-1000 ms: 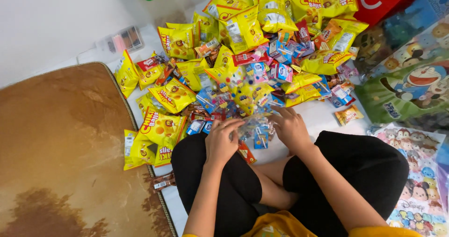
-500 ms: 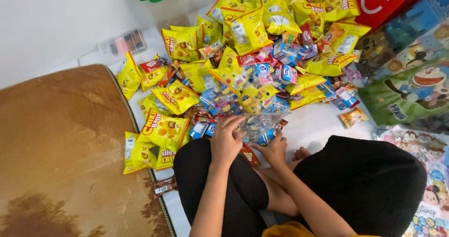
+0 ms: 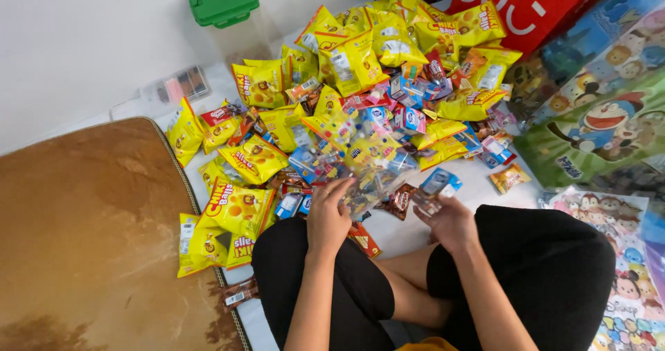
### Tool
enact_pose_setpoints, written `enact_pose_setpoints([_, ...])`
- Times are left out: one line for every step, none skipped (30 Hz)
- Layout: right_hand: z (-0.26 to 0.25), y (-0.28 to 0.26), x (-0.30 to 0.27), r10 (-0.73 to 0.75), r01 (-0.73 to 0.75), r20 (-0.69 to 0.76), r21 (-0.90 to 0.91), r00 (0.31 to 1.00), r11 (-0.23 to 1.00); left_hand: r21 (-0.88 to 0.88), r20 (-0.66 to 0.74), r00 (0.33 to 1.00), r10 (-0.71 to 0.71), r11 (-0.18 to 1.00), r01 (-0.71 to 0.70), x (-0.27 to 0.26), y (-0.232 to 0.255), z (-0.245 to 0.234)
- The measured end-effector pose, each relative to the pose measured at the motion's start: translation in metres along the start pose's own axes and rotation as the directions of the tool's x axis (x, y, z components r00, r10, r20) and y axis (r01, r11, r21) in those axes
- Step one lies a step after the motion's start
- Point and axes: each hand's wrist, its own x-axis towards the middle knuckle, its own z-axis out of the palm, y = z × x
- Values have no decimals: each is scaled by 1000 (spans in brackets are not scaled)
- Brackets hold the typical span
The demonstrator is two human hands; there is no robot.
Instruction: Sorting and packing snack bags and sticker sheets into plastic bags on the floor.
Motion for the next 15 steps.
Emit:
enact_pose_setpoints([9,-15,-8,-7,7,-2,1,1000,1000,-3,2,1000,6,1000,-6,0,1,-1])
enact_pose_setpoints([19,-30,-16,-55,57,77,-31,996,998,40,24,1000,14,999,-15,0,2,-2])
enact_pose_setpoints([28,-45,-24,-100,110,156,-60,983,992,84,45,999,22,996,-25,0,3,-3])
enact_pose_setpoints([42,-53,-31,-106,116,155,-60,982,991,81,46,999,27,996,-31,2,5,-2])
enact_pose_setpoints([57,-61,-38,-119,134,205,-62,972,989,88,105,994,35,995,-44,4,7,-2])
enact_pose_setpoints([71,-66,-46,-125,146,254,-65,959,987,96,163,986,35,994,-51,4,7,-2])
enact_pose_setpoints([87,-62,-48,-125,146,252,-66,960,987,94,164,986,35,994,-51,6,10,-2])
enact_pose_setpoints([103,-59,-50,-128,164,348,-75,929,984,79,191,981,19,996,-35,8,13,-3])
enact_pose_setpoints([119,-54,-52,-127,181,440,-83,889,980,65,217,976,4,998,-18,10,15,-3])
enact_pose_setpoints([117,-45,-42,-124,179,443,-85,888,980,65,214,977,2,998,-16,10,16,-5])
enact_pose_setpoints([116,-35,-32,-87,236,493,-248,866,940,34,211,977,-24,999,17,11,15,-7])
enact_pose_setpoints([114,-25,-21,-41,294,535,-399,844,869,3,210,976,-50,999,51,11,15,-8])
enact_pose_setpoints([117,-19,-17,-36,292,535,-401,844,868,3,208,977,-54,998,55,15,22,-14])
enact_pose_setpoints([119,-10,-13,26,323,529,-556,848,766,-29,210,974,-85,995,93,18,27,-19])
enact_pose_setpoints([121,-2,-9,86,349,512,-688,855,636,-60,213,970,-115,990,131,21,32,-25])
